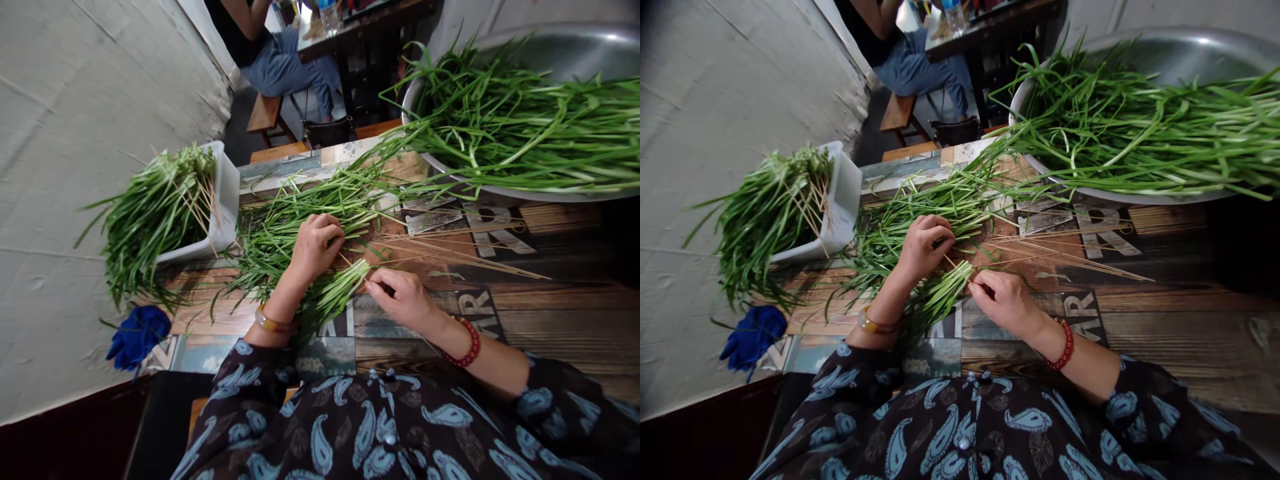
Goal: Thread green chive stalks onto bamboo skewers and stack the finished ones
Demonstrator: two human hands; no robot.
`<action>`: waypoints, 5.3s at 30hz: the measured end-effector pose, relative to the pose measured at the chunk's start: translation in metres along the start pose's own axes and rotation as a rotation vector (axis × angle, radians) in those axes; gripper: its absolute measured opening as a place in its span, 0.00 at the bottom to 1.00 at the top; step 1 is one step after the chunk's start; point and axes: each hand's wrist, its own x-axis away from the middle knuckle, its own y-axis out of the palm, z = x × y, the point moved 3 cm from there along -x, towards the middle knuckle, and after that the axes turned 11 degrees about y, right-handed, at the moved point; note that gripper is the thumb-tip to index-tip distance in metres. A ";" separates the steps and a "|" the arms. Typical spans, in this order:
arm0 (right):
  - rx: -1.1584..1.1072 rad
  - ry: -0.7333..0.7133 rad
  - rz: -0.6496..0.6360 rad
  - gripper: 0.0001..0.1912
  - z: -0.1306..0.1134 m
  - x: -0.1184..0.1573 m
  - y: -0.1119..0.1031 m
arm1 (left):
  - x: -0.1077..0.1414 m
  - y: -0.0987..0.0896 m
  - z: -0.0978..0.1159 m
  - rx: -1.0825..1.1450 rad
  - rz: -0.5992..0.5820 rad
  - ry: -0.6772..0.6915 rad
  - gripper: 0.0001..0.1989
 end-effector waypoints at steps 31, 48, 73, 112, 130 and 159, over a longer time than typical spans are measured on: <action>-0.016 0.063 -0.046 0.07 -0.010 0.001 -0.010 | 0.046 0.005 0.025 1.039 0.278 -0.574 0.07; -0.052 0.039 -0.028 0.06 -0.009 0.001 -0.009 | 0.046 0.005 0.025 1.145 0.343 -0.601 0.05; -0.025 0.015 -0.025 0.07 -0.009 0.000 -0.008 | 0.047 0.009 0.026 1.204 0.301 -0.673 0.07; -0.067 0.087 -0.092 0.09 -0.008 -0.003 -0.007 | 0.035 0.003 0.036 0.921 0.018 -0.342 0.11; -0.048 0.088 -0.050 0.09 -0.002 -0.002 -0.002 | 0.023 -0.017 0.018 0.319 0.149 -0.231 0.10; -0.065 0.059 0.014 0.08 -0.004 -0.002 -0.005 | 0.033 -0.015 0.019 0.235 0.196 -0.171 0.13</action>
